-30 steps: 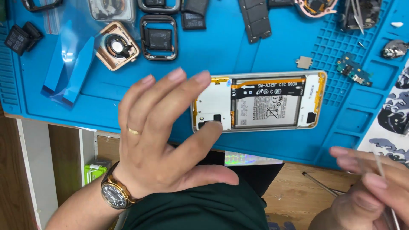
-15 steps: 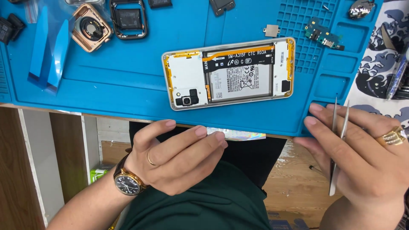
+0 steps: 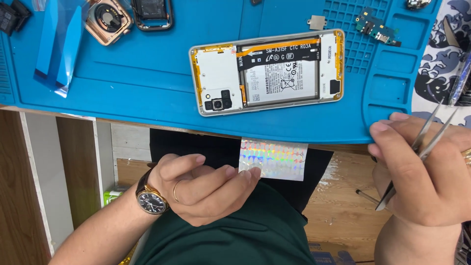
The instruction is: The person uses a screwdriver to remove screws from the back of a disassembled smartphone. They then use tweezers to peel off a small sticker from the device's internal frame and place it on the workbench.
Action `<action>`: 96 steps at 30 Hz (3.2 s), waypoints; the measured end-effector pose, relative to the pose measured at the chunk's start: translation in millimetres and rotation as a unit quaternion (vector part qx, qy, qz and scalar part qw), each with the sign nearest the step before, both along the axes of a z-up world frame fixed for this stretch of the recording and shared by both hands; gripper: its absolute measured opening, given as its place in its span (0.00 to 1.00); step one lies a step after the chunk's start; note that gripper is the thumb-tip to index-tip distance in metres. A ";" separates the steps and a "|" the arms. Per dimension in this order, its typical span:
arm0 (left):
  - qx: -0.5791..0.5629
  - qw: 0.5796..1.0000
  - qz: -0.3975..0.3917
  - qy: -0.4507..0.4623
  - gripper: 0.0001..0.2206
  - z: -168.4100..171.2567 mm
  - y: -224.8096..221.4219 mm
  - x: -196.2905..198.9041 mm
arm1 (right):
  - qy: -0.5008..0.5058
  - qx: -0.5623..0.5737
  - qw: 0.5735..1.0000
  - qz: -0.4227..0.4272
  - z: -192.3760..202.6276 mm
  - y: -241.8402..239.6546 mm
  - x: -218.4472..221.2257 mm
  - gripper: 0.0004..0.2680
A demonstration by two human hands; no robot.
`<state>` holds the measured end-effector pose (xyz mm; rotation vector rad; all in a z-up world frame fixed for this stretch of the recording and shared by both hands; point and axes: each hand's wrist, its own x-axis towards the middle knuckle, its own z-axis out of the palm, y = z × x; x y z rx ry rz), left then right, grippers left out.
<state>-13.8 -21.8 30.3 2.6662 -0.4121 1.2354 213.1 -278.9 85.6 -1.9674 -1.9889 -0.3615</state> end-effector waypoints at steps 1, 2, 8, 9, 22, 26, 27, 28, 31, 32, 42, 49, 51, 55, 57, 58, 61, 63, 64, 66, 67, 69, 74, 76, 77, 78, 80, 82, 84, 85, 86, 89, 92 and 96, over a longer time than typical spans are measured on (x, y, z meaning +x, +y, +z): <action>0.001 1.000 0.002 0.001 0.05 0.8 1.0 -1.7 | 0.001 0.001 1.000 0.002 -2.6 -1.3 -3.6 0.07; 0.002 1.000 0.007 0.016 0.06 1.3 1.5 -3.4 | 0.053 0.004 0.998 -0.021 -5.2 -3.1 -7.2 0.05; -0.006 1.000 -0.001 0.004 0.05 1.0 5.8 -0.9 | 0.108 0.005 0.992 -0.067 -11.2 -8.3 -14.8 0.03; 0.002 1.000 -0.015 -0.014 0.04 1.7 7.1 1.1 | 0.102 0.013 0.992 -0.067 -11.2 -7.4 -14.3 0.04; -0.100 0.982 -0.088 0.133 0.06 15.8 -23.6 6.8 | 0.109 0.048 0.989 -0.084 -34.3 -20.6 -15.1 0.02; -0.074 0.965 0.010 0.253 0.09 5.0 -36.4 18.3 | 0.137 0.051 0.983 -0.115 -31.8 -17.5 -23.4 0.02; -0.063 0.968 0.036 0.241 0.09 2.9 -37.0 23.0 | 0.136 0.047 0.982 -0.124 -29.1 -15.6 -25.7 0.03; -0.064 0.968 0.032 0.242 0.09 4.1 -35.2 21.7 | 0.135 0.046 0.981 -0.128 -27.4 -14.2 -24.8 0.03; -0.073 0.968 0.001 0.239 0.06 4.9 -28.8 17.2 | 0.132 0.046 0.985 -0.097 -25.4 -11.0 -20.9 0.03; -0.064 0.970 0.007 0.236 0.07 3.8 -26.4 14.3 | 0.131 0.053 0.986 -0.087 -26.4 -10.6 -19.8 0.03; -0.073 0.959 0.012 0.272 0.07 -3.0 -37.0 25.3 | 0.128 0.081 0.986 -0.076 -35.4 -14.8 -17.2 0.04; -0.083 0.966 0.017 0.243 0.07 -9.3 -45.4 30.0 | 0.119 0.074 0.986 -0.087 -27.6 -11.2 -19.0 0.03; -0.062 0.968 -0.019 0.242 0.10 -6.8 -35.6 21.7 | 0.131 0.078 0.985 -0.086 -28.8 -10.9 -20.1 0.02; -0.039 0.970 -0.024 0.238 0.08 -5.7 -18.3 6.5 | 0.128 0.037 0.989 -0.057 -27.8 -14.8 -16.0 0.03; -0.032 0.977 -0.026 0.207 0.08 -4.4 -11.7 2.2 | 0.128 0.050 0.989 -0.051 -29.8 -13.5 -15.9 0.04; -0.031 0.978 -0.024 0.207 0.08 -4.5 -9.1 2.0 | 0.128 0.052 0.989 -0.048 -33.4 -15.0 -15.6 0.04; -0.036 0.984 -0.036 0.169 0.05 -3.1 -2.7 3.3 | 0.128 0.078 0.988 -0.047 -40.1 -19.2 -14.5 0.03; -0.060 0.988 -0.053 0.131 0.04 -0.4 0.0 6.1 | 0.118 0.066 0.989 -0.052 -38.7 -21.5 -14.1 0.03; -0.061 0.988 -0.053 0.130 0.04 0.2 0.0 6.3 | 0.117 0.066 0.990 -0.052 -37.3 -21.8 -14.9 0.03; -0.092 0.987 -0.073 0.111 0.07 2.0 0.7 6.5 | 0.118 0.057 0.989 -0.066 -34.9 -21.7 -16.4 0.02; -0.092 0.987 -0.073 0.111 0.07 2.6 0.7 5.7 | 0.117 0.057 0.989 -0.065 -33.7 -21.8 -15.2 0.02; -0.168 0.974 -0.120 0.099 0.02 3.7 1.6 4.5 | 0.104 0.045 0.992 -0.051 -32.3 -21.1 -12.2 0.04; -0.260 0.942 -0.163 0.137 0.03 -8.7 10.0 -10.2 | 0.116 0.064 0.990 -0.039 -39.4 -22.9 -10.8 0.03; -0.270 0.939 -0.160 0.141 0.06 -12.0 11.5 -14.3 | 0.116 0.048 0.991 -0.034 -40.7 -26.1 -10.8 0.03; -0.271 0.938 -0.160 0.144 0.06 -11.5 11.9 -15.3 | 0.118 0.053 0.991 -0.040 -42.5 -27.2 -11.2 0.03; -0.272 0.937 -0.160 0.147 0.06 -11.1 12.3 -16.1 | 0.119 0.058 0.990 -0.046 -44.1 -28.3 -11.5 0.03; -0.277 0.937 -0.160 0.143 0.06 -11.5 10.9 -17.9 | 0.120 0.055 0.990 -0.057 -47.8 -35.0 -12.7 0.03; -0.283 0.935 -0.161 0.139 0.06 -11.5 10.0 -18.1 | 0.120 0.050 0.989 -0.069 -48.7 -38.7 -11.9 0.03; -0.298 0.927 -0.181 0.139 0.04 -10.9 9.8 -17.6 | 0.103 0.047 0.992 -0.054 -47.6 -38.8 -9.4 0.03; -0.298 0.927 -0.182 0.140 0.04 -10.2 9.0 -17.3 | 0.103 0.046 0.992 -0.055 -47.7 -39.0 -10.7 0.03; -0.302 0.926 -0.183 0.138 0.04 -9.4 8.4 -16.9 | 0.109 0.047 0.991 -0.062 -47.9 -39.0 -12.0 0.03; -0.299 0.925 -0.189 0.138 0.03 -7.4 8.2 -17.5 | 0.112 0.049 0.990 -0.069 -48.6 -39.2 -13.0 0.04; -0.286 0.933 -0.180 0.125 0.02 0.2 6.6 -16.5 | 0.110 0.050 0.990 -0.067 -47.9 -38.4 -13.3 0.04; -0.235 0.959 -0.134 0.080 0.03 4.5 -4.0 -16.1 | 0.086 0.058 0.994 -0.030 -47.7 -40.4 -5.7 0.05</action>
